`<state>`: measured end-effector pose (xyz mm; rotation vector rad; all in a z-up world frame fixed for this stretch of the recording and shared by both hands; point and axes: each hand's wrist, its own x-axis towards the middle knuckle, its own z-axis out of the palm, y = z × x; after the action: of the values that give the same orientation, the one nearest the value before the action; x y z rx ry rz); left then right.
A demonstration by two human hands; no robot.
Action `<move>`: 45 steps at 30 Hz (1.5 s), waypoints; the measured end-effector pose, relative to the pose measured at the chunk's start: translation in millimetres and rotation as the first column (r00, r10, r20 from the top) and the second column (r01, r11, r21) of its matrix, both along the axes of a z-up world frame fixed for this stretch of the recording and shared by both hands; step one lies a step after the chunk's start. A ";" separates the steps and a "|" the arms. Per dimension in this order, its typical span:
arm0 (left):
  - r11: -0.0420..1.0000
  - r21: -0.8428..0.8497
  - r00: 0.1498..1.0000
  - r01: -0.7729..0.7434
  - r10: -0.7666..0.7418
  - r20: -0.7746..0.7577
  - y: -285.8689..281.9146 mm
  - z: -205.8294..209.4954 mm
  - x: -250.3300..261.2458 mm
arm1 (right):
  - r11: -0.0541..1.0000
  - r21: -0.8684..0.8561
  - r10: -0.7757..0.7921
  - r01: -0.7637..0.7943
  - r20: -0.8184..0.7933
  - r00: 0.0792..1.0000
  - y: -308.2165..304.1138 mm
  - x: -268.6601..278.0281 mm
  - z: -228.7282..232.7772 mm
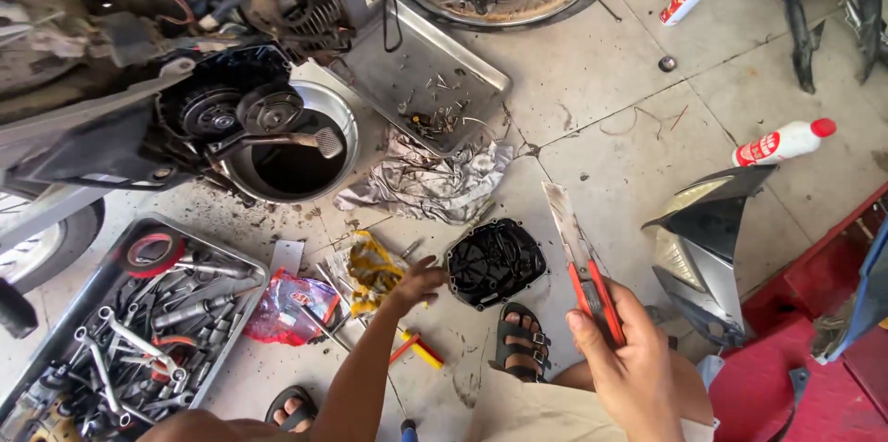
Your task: The person sits on the floor and uses a screwdriver to work on the motorcycle engine. They then remove the engine cover, scrape off residue with a utility knife, and wipe the cover with a cloth.
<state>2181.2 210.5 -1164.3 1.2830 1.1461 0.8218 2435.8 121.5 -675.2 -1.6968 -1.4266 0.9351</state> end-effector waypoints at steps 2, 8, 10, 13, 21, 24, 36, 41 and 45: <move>0.785 0.565 0.932 0.254 -0.044 -0.359 1.6 11.4 -14.9 | 1.000 -0.007 -0.020 0.021 0.036 0.999 -1.0 -5.8 -0.4; 0.979 -0.175 0.333 -0.101 -0.133 -0.933 -60.9 71.0 -65.2 | 0.998 0.025 0.056 -0.060 0.155 0.986 -1.4 -19.1 -8.9; 0.977 -0.177 0.195 -0.118 -0.152 -0.969 -77.1 42.0 -81.7 | 0.994 0.014 0.100 -0.104 0.199 0.975 -0.8 -23.7 -8.5; 0.915 -0.229 0.444 -0.332 -0.063 -0.894 -67.4 71.1 -90.7 | 0.976 0.037 0.203 -0.215 0.212 0.956 8.7 -31.1 -11.0; 0.707 -0.090 0.658 -0.702 0.594 -0.464 4.0 176.3 -92.6 | 0.854 -0.242 0.500 -0.461 0.134 0.855 88.8 -83.6 -50.4; 0.516 -0.321 0.532 -0.794 0.846 0.045 26.0 137.5 -99.2 | 0.877 -0.226 0.434 -0.425 -0.010 0.901 98.9 -103.0 -99.7; 0.701 -0.696 0.171 -0.154 0.713 0.680 -5.9 238.1 -66.2 | 0.928 -0.092 0.298 -0.360 -0.395 0.869 89.3 -141.8 -168.2; 0.845 -0.482 0.390 -0.232 0.534 0.750 12.9 191.4 -55.7 | 0.912 -0.126 0.323 -0.391 -0.370 0.871 87.3 -136.6 -180.0; 0.819 -0.454 0.431 -0.352 0.572 0.698 13.8 237.9 -45.5 | 0.908 -0.120 0.354 -0.401 -0.290 0.889 84.1 -135.3 -173.5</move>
<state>2135.7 224.3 -926.4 0.2109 0.7637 1.4497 2300.5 205.6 -848.7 -1.3673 -1.5574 1.4846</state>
